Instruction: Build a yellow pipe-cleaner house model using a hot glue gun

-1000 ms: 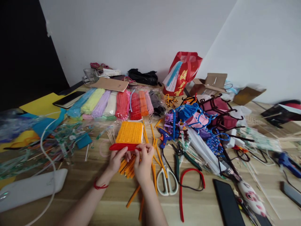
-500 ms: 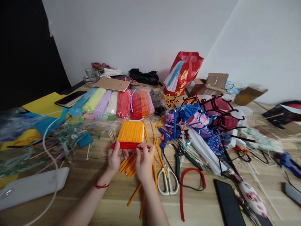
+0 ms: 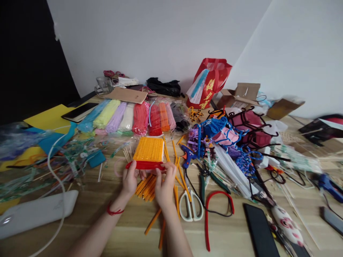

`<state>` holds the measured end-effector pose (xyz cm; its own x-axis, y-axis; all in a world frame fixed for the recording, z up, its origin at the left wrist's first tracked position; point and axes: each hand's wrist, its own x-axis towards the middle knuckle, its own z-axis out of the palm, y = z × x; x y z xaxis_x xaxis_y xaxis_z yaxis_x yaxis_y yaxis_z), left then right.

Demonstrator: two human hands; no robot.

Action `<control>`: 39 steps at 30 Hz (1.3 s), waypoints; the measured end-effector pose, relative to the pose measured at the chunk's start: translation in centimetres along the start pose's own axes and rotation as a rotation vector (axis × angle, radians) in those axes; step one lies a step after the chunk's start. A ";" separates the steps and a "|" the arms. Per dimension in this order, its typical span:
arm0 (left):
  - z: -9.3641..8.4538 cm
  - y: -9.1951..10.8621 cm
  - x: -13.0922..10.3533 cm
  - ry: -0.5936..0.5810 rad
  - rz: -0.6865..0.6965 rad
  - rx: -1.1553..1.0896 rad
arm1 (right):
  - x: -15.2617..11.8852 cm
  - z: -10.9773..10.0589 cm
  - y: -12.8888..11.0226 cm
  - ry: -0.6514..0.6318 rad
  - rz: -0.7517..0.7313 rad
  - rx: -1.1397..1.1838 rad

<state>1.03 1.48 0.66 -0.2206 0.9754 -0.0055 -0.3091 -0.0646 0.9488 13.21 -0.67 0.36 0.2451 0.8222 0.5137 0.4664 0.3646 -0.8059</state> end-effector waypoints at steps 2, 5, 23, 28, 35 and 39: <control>0.0 0.0 0.0 -0.005 0.004 0.025 | 0.1 -0.1 -0.1 -0.009 -0.007 0.005; -0.1 0.0 0.0 -0.012 0.007 0.044 | 0.3 -0.3 -0.3 -0.015 -0.047 0.008; -0.3 -0.6 0.0 0.000 -0.004 0.004 | 0.4 -0.1 -1.0 -0.088 -0.046 -0.019; -0.2 -0.2 0.0 -0.014 0.000 0.012 | 0.3 -0.2 -1.0 -0.053 -0.068 -0.020; -0.1 0.4 0.0 -0.012 -0.015 0.069 | 0.0 -0.3 -0.3 0.009 -0.143 -0.015; -0.1 0.5 0.0 -0.055 0.008 0.128 | 0.0 -0.3 -0.4 0.018 -0.139 -0.028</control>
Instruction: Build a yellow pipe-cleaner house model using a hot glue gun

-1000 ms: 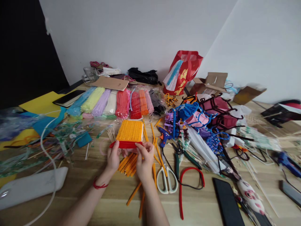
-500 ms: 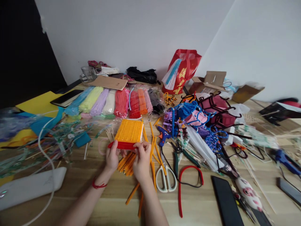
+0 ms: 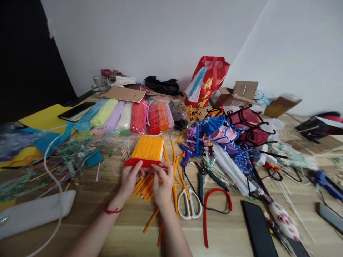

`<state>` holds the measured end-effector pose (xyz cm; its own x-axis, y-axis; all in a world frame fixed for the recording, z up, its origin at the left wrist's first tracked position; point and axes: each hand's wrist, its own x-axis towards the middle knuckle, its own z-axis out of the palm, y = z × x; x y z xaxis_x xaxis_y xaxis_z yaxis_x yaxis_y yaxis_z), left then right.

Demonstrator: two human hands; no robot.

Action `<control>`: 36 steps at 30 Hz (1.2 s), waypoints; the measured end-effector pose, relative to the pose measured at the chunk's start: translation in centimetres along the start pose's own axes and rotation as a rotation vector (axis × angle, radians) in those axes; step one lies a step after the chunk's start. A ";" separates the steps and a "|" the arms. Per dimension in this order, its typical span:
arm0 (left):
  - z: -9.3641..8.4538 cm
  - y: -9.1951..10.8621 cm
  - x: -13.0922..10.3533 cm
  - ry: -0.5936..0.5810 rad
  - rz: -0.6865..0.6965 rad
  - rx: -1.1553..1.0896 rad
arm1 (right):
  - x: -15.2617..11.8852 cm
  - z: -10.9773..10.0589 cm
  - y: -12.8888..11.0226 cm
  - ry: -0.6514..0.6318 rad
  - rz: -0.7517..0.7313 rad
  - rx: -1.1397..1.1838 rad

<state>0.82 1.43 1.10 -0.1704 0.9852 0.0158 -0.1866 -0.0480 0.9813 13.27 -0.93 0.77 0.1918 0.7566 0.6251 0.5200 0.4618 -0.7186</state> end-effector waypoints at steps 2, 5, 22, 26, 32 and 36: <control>0.0 0.0 0.0 -0.030 -0.015 -0.007 | 0.1 0.0 -0.1 0.001 0.010 -0.004; 0.2 -0.2 0.0 -0.080 -0.066 -0.047 | 0.2 -0.1 -0.3 0.001 0.005 -0.006; 0.2 0.2 -0.3 -0.104 -0.020 -0.069 | -0.4 0.3 -1.0 -0.198 -0.020 -0.094; 0.2 0.3 -0.2 -0.127 -0.002 -0.081 | -0.6 0.4 -0.9 -0.214 -0.038 -0.093; 0.1 0.0 -0.2 -0.126 -0.012 -0.089 | -0.5 0.5 -1.2 -0.239 -0.008 -0.156; 0.1 -0.2 -0.1 -0.108 -0.015 -0.103 | -0.4 0.5 -1.6 -0.259 0.006 -0.199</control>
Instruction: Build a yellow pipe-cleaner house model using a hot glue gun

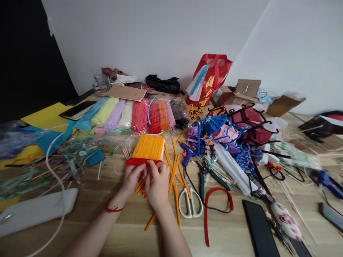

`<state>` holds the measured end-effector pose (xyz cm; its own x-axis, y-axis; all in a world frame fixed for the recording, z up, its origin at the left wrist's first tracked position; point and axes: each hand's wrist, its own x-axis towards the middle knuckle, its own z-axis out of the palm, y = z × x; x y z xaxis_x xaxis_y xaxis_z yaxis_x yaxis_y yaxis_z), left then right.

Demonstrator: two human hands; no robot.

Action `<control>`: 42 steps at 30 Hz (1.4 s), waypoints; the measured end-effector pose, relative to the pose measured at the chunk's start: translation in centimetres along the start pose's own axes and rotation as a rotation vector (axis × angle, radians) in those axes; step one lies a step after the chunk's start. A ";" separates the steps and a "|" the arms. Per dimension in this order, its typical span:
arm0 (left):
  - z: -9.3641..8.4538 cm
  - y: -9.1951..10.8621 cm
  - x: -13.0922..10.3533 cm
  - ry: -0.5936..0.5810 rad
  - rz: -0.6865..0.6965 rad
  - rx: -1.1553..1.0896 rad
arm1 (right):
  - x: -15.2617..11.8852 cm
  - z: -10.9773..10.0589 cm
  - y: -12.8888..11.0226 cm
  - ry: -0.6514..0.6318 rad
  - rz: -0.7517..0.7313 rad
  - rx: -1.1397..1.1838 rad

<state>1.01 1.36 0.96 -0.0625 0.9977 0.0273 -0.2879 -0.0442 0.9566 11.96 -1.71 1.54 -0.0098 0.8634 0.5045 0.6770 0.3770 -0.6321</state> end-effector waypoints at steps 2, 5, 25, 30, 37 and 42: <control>0.0 0.0 0.0 0.012 -0.002 -0.006 | 0.1 -0.1 -0.1 -0.003 0.004 -0.015; 0.2 0.0 -0.1 0.045 -0.004 -0.006 | 0.4 -0.2 -0.3 -0.010 0.019 -0.021; 0.2 0.1 -0.1 0.005 -0.027 0.071 | 0.3 0.2 0.6 0.287 0.195 0.465; 0.2 0.4 -0.2 0.003 -0.029 0.082 | 0.4 0.2 1.9 0.290 0.335 0.439; 0.1 -0.1 -0.1 0.000 -0.027 0.087 | 1.0 -0.7 1.8 0.351 0.246 0.212; 0.2 -0.2 -0.3 0.011 -0.021 0.095 | 1.1 -0.4 1.3 0.347 0.286 0.284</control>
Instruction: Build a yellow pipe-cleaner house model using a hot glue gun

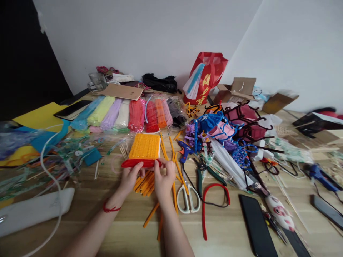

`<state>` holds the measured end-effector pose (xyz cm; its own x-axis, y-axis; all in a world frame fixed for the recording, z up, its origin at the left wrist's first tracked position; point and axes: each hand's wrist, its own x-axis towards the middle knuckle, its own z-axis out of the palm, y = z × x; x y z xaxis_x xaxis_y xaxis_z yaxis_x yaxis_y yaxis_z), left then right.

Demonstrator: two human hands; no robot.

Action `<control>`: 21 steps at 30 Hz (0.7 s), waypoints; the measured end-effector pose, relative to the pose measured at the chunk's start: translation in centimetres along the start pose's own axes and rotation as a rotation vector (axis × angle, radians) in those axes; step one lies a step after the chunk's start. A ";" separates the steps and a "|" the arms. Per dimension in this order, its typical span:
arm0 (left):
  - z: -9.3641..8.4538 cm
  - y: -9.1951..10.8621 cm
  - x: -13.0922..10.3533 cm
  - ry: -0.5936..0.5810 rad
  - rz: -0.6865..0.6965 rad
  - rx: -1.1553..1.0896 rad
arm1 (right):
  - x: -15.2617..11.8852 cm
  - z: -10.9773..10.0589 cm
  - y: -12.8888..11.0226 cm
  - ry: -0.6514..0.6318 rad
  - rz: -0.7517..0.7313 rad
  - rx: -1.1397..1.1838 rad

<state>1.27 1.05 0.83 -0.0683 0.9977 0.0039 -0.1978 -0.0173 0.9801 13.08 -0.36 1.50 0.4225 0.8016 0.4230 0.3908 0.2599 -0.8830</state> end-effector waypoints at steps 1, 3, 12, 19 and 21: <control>0.0 0.0 -0.1 0.004 0.001 0.000 | 0.0 0.1 0.0 -0.003 0.030 0.037; 0.1 -0.1 -0.2 0.011 0.001 -0.004 | 0.0 0.2 -0.1 -0.002 0.107 0.134; -0.2 -1.0 -0.1 0.028 -0.030 -0.081 | 0.9 -0.5 -0.3 -0.134 0.396 0.488; -0.2 -0.9 0.0 0.036 -0.050 -0.130 | 0.9 -0.5 0.2 -0.194 0.427 0.523; -0.2 -0.9 0.0 0.036 -0.054 -0.139 | 0.9 -0.5 0.4 -0.205 0.437 0.555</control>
<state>1.21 1.06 -0.06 -0.0882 0.9945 -0.0572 -0.3356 0.0244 0.9417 13.97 0.19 1.61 0.2628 0.9648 0.0107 -0.2725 0.0849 -0.9584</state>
